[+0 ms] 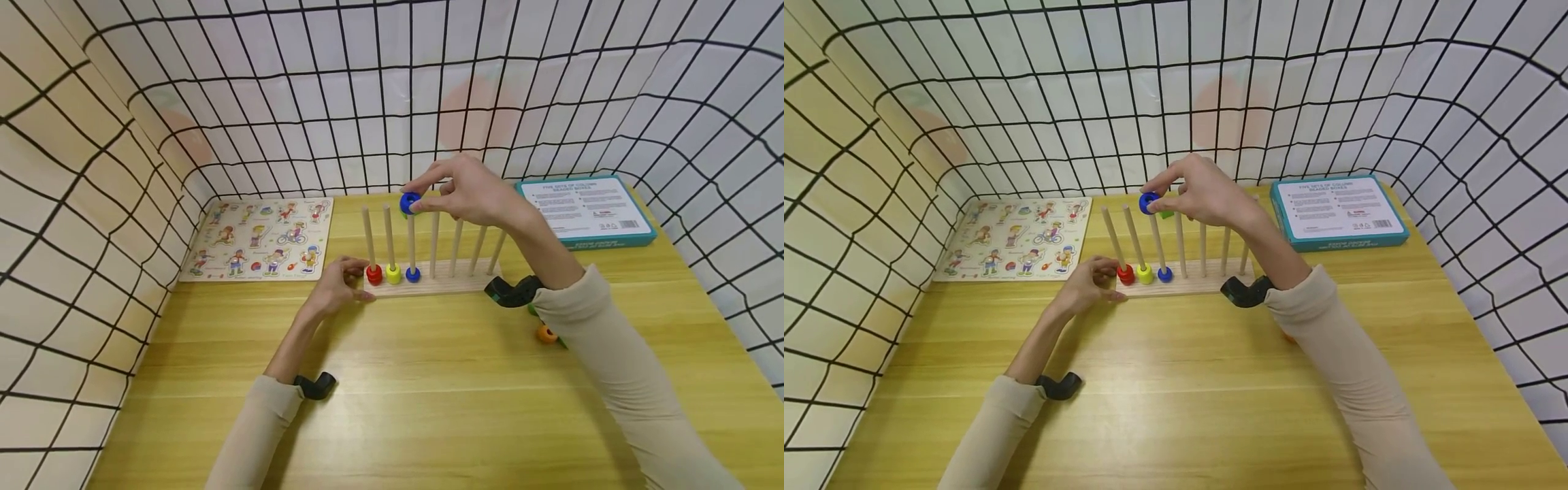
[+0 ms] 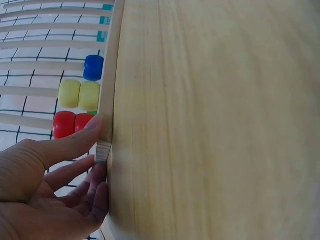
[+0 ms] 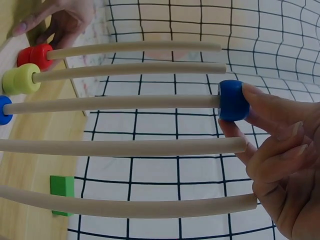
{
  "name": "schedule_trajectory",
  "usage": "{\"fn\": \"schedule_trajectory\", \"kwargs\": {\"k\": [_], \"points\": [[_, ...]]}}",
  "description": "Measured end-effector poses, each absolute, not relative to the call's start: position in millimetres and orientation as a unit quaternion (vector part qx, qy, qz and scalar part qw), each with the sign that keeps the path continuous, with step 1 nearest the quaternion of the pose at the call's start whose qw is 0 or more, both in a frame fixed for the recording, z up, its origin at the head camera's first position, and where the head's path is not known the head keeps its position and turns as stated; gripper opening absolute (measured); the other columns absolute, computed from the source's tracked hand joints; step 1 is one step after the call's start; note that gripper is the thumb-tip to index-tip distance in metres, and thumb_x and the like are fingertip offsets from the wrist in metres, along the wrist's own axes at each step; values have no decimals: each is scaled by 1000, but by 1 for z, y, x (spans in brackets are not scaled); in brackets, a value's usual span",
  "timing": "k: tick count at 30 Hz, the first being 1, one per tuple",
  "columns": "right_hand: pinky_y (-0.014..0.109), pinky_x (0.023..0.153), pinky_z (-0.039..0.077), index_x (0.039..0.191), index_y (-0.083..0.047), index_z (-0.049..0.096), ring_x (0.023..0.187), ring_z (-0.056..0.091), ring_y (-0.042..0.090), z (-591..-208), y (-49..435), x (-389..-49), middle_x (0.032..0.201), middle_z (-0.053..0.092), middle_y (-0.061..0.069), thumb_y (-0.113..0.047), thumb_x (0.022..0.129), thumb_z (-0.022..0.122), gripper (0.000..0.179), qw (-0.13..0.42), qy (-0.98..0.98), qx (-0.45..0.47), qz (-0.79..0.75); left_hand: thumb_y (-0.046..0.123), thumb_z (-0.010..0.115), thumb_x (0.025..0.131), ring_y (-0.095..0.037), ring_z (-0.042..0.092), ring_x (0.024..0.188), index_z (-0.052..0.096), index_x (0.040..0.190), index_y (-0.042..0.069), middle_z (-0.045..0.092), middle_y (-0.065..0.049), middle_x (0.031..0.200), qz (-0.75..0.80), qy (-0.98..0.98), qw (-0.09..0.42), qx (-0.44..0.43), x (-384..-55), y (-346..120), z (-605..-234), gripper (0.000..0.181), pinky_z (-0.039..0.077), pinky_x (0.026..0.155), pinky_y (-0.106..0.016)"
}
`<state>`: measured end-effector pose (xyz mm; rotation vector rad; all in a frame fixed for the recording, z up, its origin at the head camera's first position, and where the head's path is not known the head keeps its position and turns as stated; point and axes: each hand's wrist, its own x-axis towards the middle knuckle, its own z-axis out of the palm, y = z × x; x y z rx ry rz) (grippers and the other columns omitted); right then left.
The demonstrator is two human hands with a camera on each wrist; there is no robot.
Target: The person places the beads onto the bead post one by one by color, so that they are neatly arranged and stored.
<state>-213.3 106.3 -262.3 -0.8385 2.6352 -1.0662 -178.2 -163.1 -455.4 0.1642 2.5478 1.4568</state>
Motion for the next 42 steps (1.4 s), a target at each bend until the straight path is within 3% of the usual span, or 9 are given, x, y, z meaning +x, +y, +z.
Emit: {"fn": "schedule_trajectory", "kwargs": {"k": [6,11,14,17,19,25,30,37,42], "points": [[25,53,37,123,-18,78,70,54,17,-264,106,-215,131,69,4,-27,95,77,30,86,892,-279,-344,-5,88,74,-36,56,120,61,138,-4,55,-22,135,495,861,100,55,-179,-162,-456,70,49,104,-45],[33,76,52,124,-17,77,109,64,23,-264,106,-216,133,69,4,-27,95,76,30,82,896,-283,-332,-5,88,75,-36,55,120,61,138,-5,55,-23,136,497,860,102,56,-179,-161,-457,69,49,105,-45],[29,71,53,124,-17,77,86,66,18,-264,110,-215,131,69,4,-27,96,76,30,74,890,-290,-345,-4,88,74,-35,55,119,61,138,-5,55,-22,136,496,861,102,56,-178,-160,-457,70,49,104,-44],[25,54,43,125,-19,76,55,50,11,-264,119,-212,129,68,4,-27,97,75,30,67,881,-286,-371,-4,88,74,-35,55,118,61,138,-5,55,-22,136,494,861,101,57,-178,-159,-457,69,48,103,-43],[25,51,40,126,-19,76,49,41,11,-263,127,-208,129,66,3,-28,98,73,30,64,876,-274,-391,-4,88,74,-35,55,119,61,138,-5,55,-23,136,494,862,101,60,-179,-159,-456,69,48,102,-42],[27,55,48,127,-23,75,61,55,20,-266,163,-195,139,63,-2,-35,98,72,31,30,876,-232,-422,-2,89,75,-34,55,118,61,139,-5,55,-22,137,485,866,99,64,-179,-159,-456,70,48,101,-40],[28,52,45,128,-26,73,64,55,19,-278,200,-187,129,64,-5,-38,97,72,33,13,885,-193,-423,-3,88,75,-36,55,121,60,139,-5,54,-22,138,489,864,101,60,-179,-160,-455,70,48,105,-44],[30,51,43,139,-22,66,61,50,16,-302,240,-174,136,56,-9,-19,99,71,41,2,861,-193,-470,-4,88,75,-37,54,123,60,140,-5,54,-23,138,494,861,105,60,-178,-160,-454,71,48,106,-47],[28,55,45,146,-23,60,60,53,17,-311,255,-167,103,62,-7,-14,99,70,49,-3,863,-196,-465,-3,88,75,-36,54,122,60,139,-4,55,-23,137,491,863,102,56,-178,-160,-454,70,48,106,-46]]}}
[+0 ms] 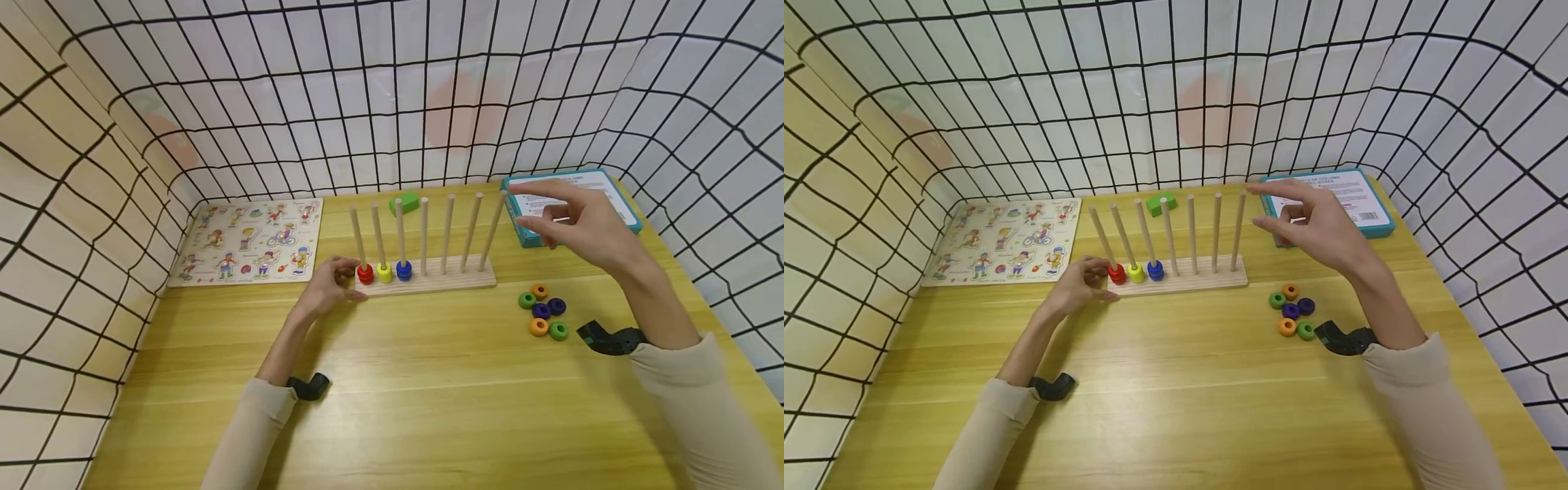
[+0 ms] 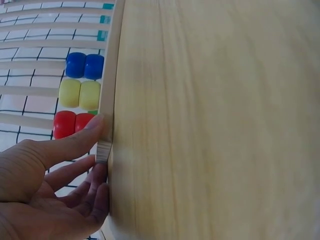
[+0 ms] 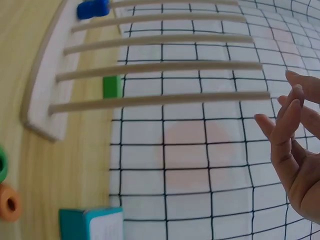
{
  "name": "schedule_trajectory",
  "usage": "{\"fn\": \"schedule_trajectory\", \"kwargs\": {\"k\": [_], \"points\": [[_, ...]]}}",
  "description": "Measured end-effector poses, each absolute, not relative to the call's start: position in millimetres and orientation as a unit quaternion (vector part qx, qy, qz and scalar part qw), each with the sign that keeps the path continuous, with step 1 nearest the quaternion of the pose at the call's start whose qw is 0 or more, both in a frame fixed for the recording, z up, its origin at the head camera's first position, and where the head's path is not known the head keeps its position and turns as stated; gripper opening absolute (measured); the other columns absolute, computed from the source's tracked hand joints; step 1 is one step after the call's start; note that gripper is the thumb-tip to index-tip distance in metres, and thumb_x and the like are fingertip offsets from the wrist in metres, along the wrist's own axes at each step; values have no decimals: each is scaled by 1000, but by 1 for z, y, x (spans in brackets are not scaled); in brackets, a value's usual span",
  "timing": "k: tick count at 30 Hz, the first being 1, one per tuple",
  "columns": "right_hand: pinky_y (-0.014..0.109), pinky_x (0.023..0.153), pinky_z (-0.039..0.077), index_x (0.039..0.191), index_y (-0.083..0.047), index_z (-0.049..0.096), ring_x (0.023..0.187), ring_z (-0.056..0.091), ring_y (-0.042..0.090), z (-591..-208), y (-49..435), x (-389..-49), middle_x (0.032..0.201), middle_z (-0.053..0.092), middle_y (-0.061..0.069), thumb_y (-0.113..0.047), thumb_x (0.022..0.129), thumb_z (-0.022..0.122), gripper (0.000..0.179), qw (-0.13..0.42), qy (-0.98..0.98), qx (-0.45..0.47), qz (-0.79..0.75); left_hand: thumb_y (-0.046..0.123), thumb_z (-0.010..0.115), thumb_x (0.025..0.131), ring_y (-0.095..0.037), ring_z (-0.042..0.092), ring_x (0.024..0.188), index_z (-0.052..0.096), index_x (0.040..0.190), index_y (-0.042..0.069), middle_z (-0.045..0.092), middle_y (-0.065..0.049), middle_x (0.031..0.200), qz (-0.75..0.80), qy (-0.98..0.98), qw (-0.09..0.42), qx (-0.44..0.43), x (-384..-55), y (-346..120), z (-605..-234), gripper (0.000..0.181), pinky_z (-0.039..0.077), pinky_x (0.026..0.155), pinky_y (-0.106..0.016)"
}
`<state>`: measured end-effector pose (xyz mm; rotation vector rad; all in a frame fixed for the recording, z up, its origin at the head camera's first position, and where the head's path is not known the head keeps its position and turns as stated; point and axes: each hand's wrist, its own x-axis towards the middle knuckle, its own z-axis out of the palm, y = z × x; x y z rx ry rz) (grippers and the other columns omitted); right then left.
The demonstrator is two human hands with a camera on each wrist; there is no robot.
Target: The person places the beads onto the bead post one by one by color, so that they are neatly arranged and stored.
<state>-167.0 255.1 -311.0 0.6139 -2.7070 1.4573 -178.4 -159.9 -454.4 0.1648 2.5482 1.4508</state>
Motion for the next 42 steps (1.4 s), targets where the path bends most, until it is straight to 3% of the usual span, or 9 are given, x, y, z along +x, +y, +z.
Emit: {"fn": "schedule_trajectory", "kwargs": {"k": [4,8,10,13,18,20,23,27,42], "points": [[26,60,48,147,-24,59,62,56,20,-323,267,-163,99,60,-4,-14,99,70,50,-20,-877,174,448,-3,88,76,-36,54,123,60,140,-4,54,-23,138,494,861,106,53,-178,-160,-454,70,47,107,-47],[27,61,49,147,-24,58,64,58,21,-342,282,-160,78,63,2,-20,100,69,49,-53,-889,151,429,-3,88,75,-37,54,122,59,140,-5,54,-23,138,498,859,107,53,-177,-160,-454,71,48,107,-47],[27,61,49,149,-22,56,66,59,21,-352,290,-159,77,64,1,-22,101,68,49,-72,-892,148,421,-3,88,75,-37,54,121,60,140,-5,54,-23,137,499,858,106,53,-177,-160,-454,70,48,106,-46],[27,59,50,148,-19,57,67,60,19,-368,303,-158,94,69,-12,-24,102,67,48,-93,-894,152,412,-4,88,75,-36,54,121,60,139,-5,54,-23,137,500,858,106,53,-177,-160,-453,70,48,105,-46],[29,57,52,144,-10,59,65,62,18,-394,320,-158,122,60,-33,-22,102,67,44,-116,-885,159,421,-2,88,76,-36,54,120,59,140,-5,54,-23,137,499,858,107,54,-178,-160,-453,70,48,104,-44],[30,56,52,143,-7,60,63,61,19,-403,324,-158,123,65,-27,-21,102,67,44,-126,-882,158,427,-3,88,76,-36,54,120,59,140,-5,53,-23,137,500,857,108,53,-177,-160,-453,69,47,103,-44],[30,55,51,143,-4,60,60,59,20,-414,329,-158,128,71,-5,-21,102,67,45,-143,-880,147,429,-3,88,76,-36,54,120,60,140,-5,53,-23,138,500,858,108,52,-177,-161,-454,69,47,103,-44],[29,52,46,142,-4,60,57,56,19,-422,332,-158,132,67,22,-21,101,67,45,-161,-884,133,419,-2,88,76,-36,54,121,60,140,-5,53,-23,138,498,859,108,53,-177,-161,-454,70,48,105,-45],[24,53,42,135,-1,66,58,48,9,-434,328,-162,130,66,27,-23,100,69,41,-178,-908,95,367,-2,88,76,-35,55,122,60,140,-3,54,-22,139,491,864,102,58,-179,-162,-457,70,48,104,-43]]}}
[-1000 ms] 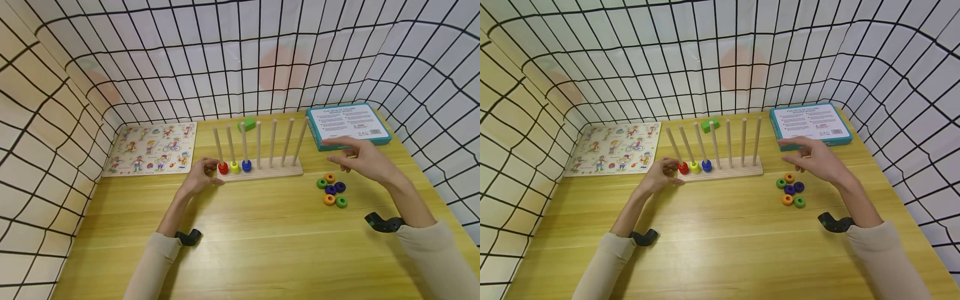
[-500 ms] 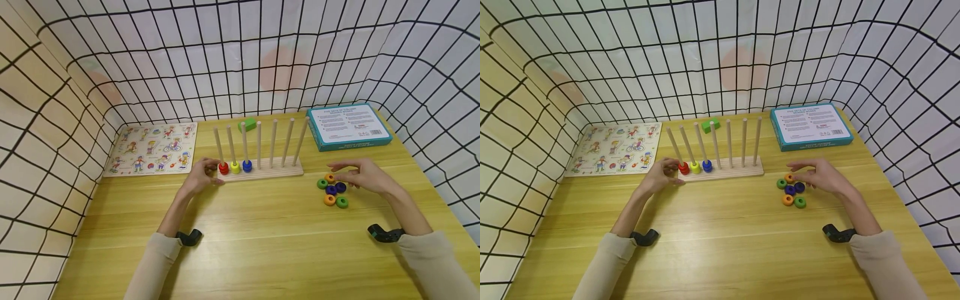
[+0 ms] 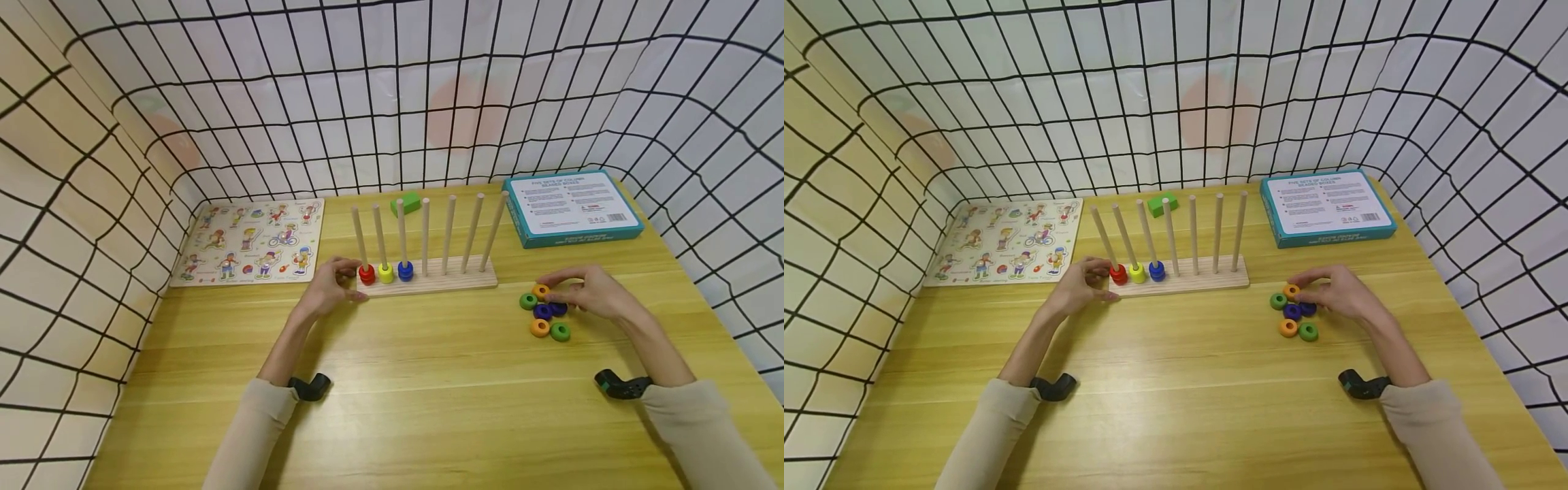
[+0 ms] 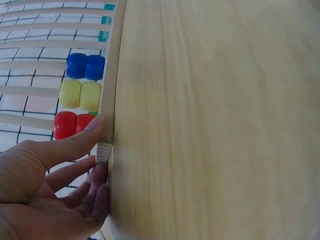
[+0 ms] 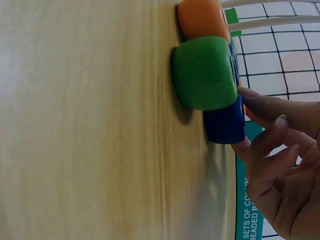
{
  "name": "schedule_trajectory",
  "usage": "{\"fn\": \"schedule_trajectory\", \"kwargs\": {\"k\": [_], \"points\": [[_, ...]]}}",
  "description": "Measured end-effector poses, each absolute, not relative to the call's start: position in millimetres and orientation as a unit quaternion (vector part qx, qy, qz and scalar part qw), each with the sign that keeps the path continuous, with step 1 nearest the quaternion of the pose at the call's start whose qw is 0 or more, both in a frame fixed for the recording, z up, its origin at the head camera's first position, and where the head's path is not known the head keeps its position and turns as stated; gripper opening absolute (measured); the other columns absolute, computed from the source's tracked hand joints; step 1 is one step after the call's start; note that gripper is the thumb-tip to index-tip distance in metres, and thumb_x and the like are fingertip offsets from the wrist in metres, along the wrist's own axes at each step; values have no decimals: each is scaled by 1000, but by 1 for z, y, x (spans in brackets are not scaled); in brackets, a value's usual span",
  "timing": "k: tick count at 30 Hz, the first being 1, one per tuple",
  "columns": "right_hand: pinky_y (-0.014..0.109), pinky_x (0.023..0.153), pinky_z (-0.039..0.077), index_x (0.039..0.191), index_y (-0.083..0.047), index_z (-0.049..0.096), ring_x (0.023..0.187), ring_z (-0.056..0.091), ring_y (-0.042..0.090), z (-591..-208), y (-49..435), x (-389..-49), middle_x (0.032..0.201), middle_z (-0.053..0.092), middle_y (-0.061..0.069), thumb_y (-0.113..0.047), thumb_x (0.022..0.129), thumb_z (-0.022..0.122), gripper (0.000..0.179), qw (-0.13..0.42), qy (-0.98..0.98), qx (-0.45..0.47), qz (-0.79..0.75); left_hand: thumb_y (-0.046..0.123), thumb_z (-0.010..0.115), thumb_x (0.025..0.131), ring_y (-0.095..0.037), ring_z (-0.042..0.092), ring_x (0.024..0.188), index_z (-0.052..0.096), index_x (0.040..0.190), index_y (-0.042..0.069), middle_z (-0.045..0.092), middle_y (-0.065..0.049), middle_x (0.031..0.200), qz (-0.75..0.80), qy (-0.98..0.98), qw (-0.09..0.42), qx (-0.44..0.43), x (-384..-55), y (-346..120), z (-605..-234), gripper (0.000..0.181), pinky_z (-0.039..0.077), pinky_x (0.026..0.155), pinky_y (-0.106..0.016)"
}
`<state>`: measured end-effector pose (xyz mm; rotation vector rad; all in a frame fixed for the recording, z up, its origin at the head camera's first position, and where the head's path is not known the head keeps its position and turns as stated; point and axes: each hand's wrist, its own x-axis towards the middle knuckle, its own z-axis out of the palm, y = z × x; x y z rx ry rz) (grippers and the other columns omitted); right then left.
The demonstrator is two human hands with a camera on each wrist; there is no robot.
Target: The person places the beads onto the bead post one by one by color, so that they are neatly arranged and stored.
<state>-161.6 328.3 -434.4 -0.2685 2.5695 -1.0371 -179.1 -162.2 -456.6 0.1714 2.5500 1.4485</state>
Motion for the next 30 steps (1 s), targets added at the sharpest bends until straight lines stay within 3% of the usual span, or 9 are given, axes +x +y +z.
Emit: {"fn": "schedule_trajectory", "kwargs": {"k": [10,18,30], "points": [[23,51,38,131,-1,69,54,43,6,-436,324,-165,125,70,25,-19,98,72,38,172,914,-100,-355,-2,89,74,-37,55,124,61,139,-3,54,-23,139,494,861,103,58,-178,-162,-456,71,48,107,-48],[24,56,38,129,-1,70,66,51,10,-437,322,-168,122,72,23,-21,97,73,38,165,916,-102,-350,-1,89,75,-37,55,124,60,140,-3,53,-23,140,492,863,106,54,-179,-162,-456,71,48,107,-47],[25,62,47,134,-6,68,70,58,16,-416,320,-171,125,68,20,-34,102,67,43,153,922,-100,-341,-2,89,74,-35,56,120,61,139,-5,55,-23,137,486,866,101,64,-179,-161,-455,70,49,103,-43]]}}
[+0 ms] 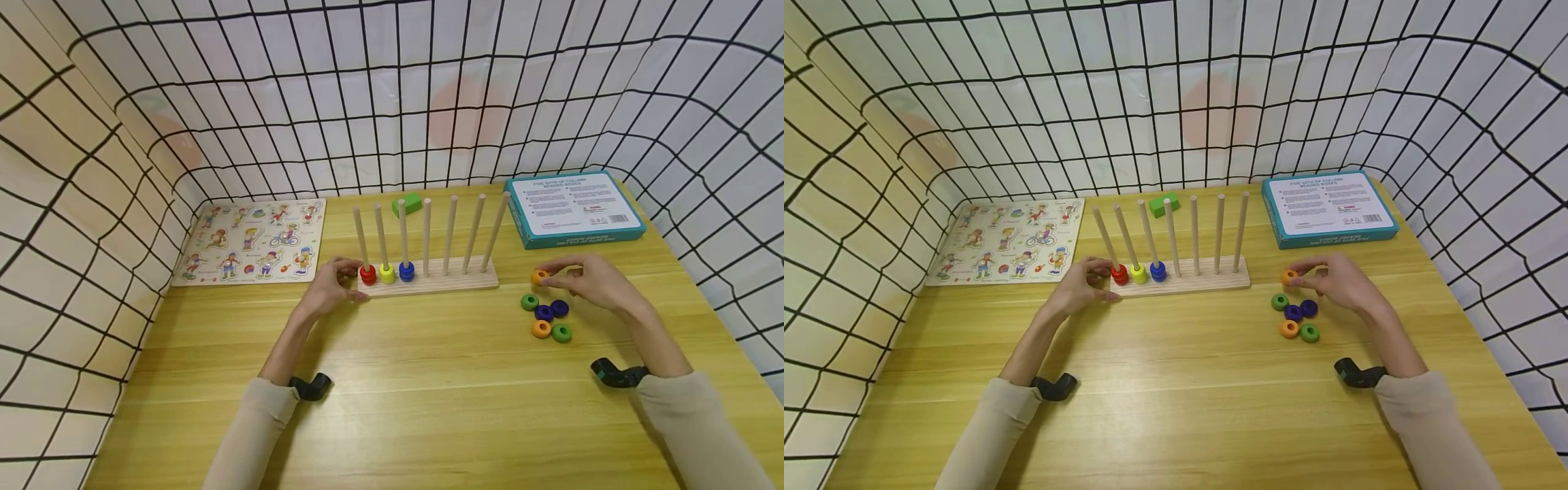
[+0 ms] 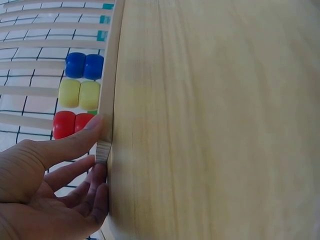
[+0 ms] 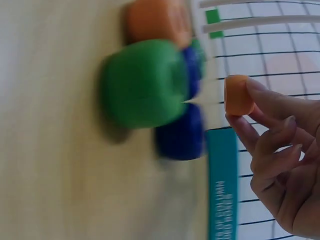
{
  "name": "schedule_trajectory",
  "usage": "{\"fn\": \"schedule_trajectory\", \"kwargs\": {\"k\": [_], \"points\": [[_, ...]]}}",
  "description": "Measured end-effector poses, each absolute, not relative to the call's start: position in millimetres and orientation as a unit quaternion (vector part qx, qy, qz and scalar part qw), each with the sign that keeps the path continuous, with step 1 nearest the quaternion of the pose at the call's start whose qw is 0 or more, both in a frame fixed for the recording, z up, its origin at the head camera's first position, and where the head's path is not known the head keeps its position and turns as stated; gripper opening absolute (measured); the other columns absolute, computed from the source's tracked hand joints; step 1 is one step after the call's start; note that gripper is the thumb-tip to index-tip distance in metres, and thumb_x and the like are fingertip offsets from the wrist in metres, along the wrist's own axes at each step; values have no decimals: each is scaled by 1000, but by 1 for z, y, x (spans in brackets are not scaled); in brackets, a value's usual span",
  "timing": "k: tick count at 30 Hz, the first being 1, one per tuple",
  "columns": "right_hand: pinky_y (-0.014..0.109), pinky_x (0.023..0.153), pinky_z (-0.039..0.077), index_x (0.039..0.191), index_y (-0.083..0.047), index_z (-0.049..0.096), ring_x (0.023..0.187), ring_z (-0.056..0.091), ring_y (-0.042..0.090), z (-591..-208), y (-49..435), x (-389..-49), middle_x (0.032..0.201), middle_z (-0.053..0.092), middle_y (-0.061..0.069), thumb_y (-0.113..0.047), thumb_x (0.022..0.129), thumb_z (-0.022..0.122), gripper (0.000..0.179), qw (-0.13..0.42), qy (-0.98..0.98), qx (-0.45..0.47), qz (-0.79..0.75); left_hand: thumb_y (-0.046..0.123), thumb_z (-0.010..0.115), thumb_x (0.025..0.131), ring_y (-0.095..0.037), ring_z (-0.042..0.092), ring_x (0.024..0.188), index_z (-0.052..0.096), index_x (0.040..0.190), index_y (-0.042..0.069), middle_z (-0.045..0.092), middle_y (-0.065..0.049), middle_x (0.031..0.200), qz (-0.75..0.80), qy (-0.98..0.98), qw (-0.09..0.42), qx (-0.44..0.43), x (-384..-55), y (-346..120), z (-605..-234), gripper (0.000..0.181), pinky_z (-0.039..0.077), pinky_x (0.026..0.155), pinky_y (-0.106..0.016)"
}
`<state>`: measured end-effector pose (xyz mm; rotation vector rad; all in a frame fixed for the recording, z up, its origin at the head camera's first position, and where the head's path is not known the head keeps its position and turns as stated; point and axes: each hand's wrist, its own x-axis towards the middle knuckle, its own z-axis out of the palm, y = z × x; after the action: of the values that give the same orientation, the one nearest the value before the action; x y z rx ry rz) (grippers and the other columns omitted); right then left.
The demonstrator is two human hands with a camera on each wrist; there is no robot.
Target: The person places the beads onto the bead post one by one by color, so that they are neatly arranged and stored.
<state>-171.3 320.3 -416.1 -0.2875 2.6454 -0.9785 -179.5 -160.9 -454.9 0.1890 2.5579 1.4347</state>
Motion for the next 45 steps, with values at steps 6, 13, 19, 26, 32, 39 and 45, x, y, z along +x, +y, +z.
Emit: {"fn": "schedule_trajectory", "kwargs": {"k": [6,13,19,26,32,39,45], "points": [[29,50,35,133,-7,69,53,41,14,-385,316,-172,111,70,17,-31,103,65,39,105,919,-119,-361,-3,89,74,-35,56,119,61,138,-5,56,-23,136,489,864,100,62,-180,-161,-455,70,49,103,-43],[30,46,34,127,-13,74,52,40,14,-340,302,-174,84,66,-12,-23,99,70,30,27,912,-134,-386,-3,89,74,-35,56,120,61,138,-5,55,-23,136,488,865,102,61,-181,-161,-456,70,49,103,-43],[28,50,38,126,-15,75,68,53,15,-303,277,-180,112,68,-6,-21,99,71,28,3,903,-181,-389,-4,89,74,-34,56,117,61,138,-5,56,-23,135,491,863,102,58,-181,-162,-456,70,49,101,-41],[29,51,37,127,-25,75,58,44,16,-272,232,-189,114,63,-5,-32,99,70,29,21,903,-217,-371,-4,88,74,-34,56,118,61,138,-5,56,-23,135,493,862,103,56,-180,-162,-456,69,49,102,-42],[26,60,38,126,-20,76,75,54,16,-255,189,-198,115,67,-3,-23,98,72,28,18,892,-252,-374,-5,88,75,-35,55,120,61,139,-5,55,-22,135,495,861,105,58,-181,-161,-456,69,49,103,-43],[24,59,39,124,-12,76,71,50,18,-255,155,-208,113,61,7,-17,98,72,27,40,887,-281,-364,-5,87,75,-35,55,120,60,139,-6,55,-22,135,492,863,102,59,-180,-161,-456,69,49,102,-42],[24,57,32,121,-10,78,63,43,14,-259,147,-212,116,66,9,-16,97,74,25,54,881,-283,-375,-5,87,75,-34,56,118,60,139,-6,56,-22,134,490,864,101,59,-180,-160,-456,69,49,101,-41]]}}
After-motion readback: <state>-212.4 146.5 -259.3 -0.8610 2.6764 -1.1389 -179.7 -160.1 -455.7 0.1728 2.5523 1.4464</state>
